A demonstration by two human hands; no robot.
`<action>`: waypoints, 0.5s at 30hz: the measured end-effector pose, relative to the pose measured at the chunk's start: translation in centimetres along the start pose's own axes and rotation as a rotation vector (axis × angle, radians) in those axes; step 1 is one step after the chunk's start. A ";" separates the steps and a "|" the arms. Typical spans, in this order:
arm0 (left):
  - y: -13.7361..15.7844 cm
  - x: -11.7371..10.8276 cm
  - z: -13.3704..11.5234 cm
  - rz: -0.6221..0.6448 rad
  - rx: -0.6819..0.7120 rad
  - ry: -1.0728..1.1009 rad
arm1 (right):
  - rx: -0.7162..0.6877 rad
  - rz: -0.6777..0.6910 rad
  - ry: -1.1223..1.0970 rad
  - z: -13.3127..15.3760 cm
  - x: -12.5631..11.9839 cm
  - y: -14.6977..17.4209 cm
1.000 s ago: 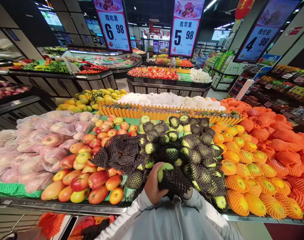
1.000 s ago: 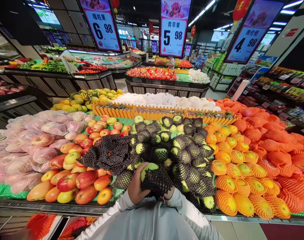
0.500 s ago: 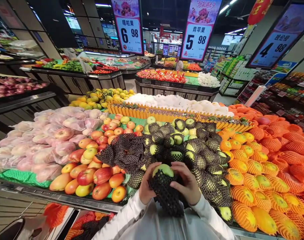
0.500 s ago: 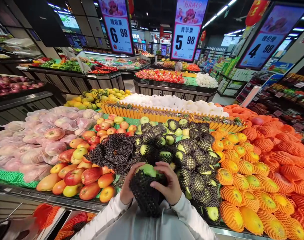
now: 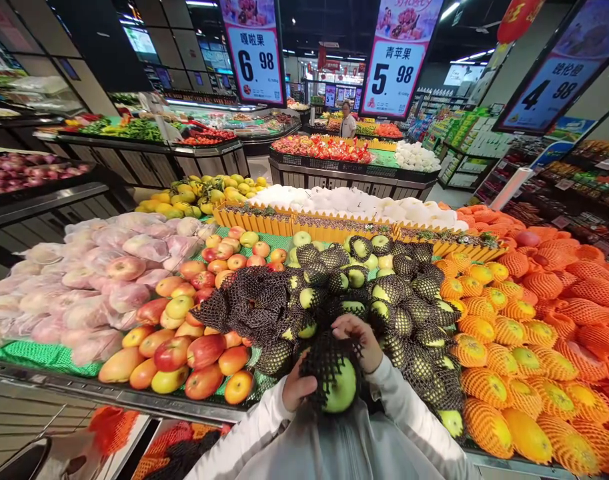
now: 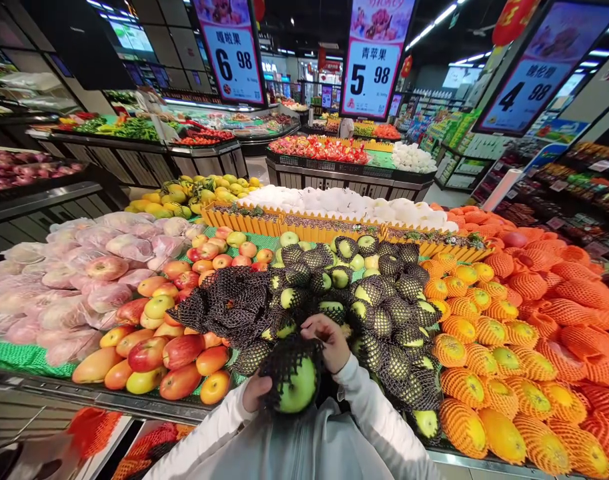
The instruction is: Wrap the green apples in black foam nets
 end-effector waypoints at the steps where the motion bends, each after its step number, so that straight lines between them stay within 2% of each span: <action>1: 0.1 -0.8 0.0 -0.081 -0.002 0.011 | -0.025 -0.015 0.102 0.2 0.1 0.3; 3: 0.3 -2.6 -0.6 -0.263 0.001 -0.058 | -0.108 -0.063 0.261 1.0 0.1 1.3; 5: 0.2 -3.6 -1.7 -0.369 0.015 -0.236 | -0.188 -0.009 0.374 1.6 1.0 2.4; 6: -0.1 -3.6 -2.3 -0.364 0.022 -0.336 | -0.224 0.053 0.439 1.8 1.7 2.8; 8: -1.0 -2.6 -3.1 -0.266 0.036 -0.495 | -0.288 0.135 0.605 2.1 2.9 3.2; 10: -1.8 -1.4 -3.4 -0.160 0.067 -0.563 | -0.328 0.151 0.758 2.6 3.0 2.8; 11: -1.9 -1.1 -3.6 -0.147 0.095 -0.571 | -0.338 0.157 0.820 3.0 2.7 2.2; 13: -1.9 -0.9 -4.3 -0.157 0.144 -0.585 | -0.325 0.155 0.938 4.4 1.0 0.3; 15: -1.6 -0.9 -5.3 -0.170 0.182 -0.641 | -0.236 0.030 1.051 6.3 -2.8 -2.7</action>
Point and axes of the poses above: each hand's wrist, its own y-axis away from the middle knuckle, its own x-axis out of the palm, z = x × y, the point moved 8 cm from there along -y, towards the middle knuckle, and after that the axes turned 10 degrees about z, right-handed, at the moved point
